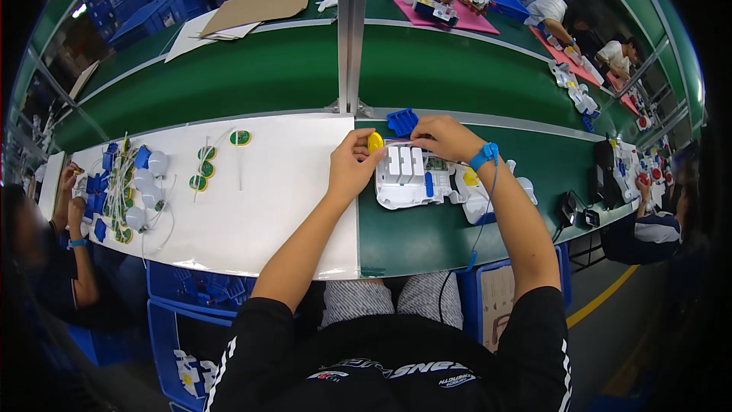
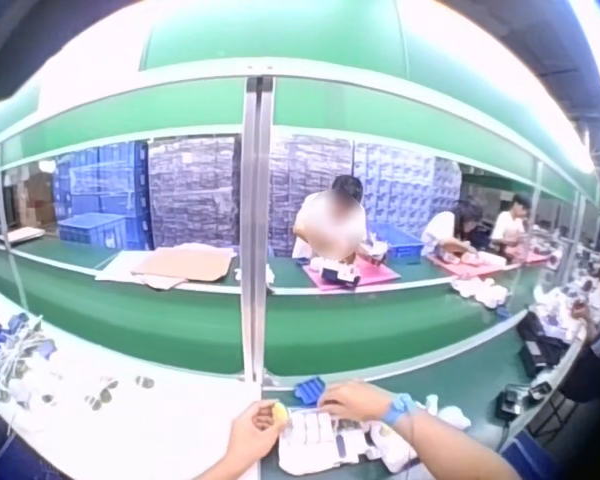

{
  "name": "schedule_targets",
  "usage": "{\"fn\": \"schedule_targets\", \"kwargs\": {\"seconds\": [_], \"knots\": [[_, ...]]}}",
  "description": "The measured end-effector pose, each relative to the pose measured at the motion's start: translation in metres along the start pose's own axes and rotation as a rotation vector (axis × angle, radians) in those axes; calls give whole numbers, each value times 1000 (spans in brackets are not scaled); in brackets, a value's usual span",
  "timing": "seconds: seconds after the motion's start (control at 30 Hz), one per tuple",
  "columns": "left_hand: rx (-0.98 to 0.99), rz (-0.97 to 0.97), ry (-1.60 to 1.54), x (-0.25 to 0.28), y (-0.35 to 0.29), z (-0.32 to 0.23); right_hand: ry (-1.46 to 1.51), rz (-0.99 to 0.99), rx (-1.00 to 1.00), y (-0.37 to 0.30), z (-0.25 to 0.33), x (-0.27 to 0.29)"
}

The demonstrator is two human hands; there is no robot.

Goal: Assembling various components of light fixtures including wiring and housings on a production line.

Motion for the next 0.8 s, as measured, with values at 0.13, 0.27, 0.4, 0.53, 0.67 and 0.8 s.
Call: {"fn": "schedule_targets", "kwargs": {"seconds": [0.13, 0.27, 0.4, 0.53, 0.67, 0.8], "knots": [[-25, 81, 118, 9, 4, -9, 8, 118, 28, -1, 4, 6], [-23, 167, 175, 15, 6, -17, 82, 193, 76, -5, 2, 12], [-61, 241, 278, 16, 5, -21, 76, 211, 49, -4, 0, 4], [-31, 248, 362, 16, 5, -22, -54, 167, 43, -2, -8, -16], [-30, 237, 362, 25, 6, -22, -117, -12, -9, -13, 9, -11], [-52, 250, 388, 29, 5, -20, -232, -197, 57, -24, 70, -3]]}}
Point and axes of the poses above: each hand's wrist, its own y-axis towards the middle knuckle, its own x-axis out of the back of the hand, z = x × y, the point moved 3 cm from there along y, towards the middle knuckle, and after that the axes turned 3 degrees about -y, right-handed, at the moved point
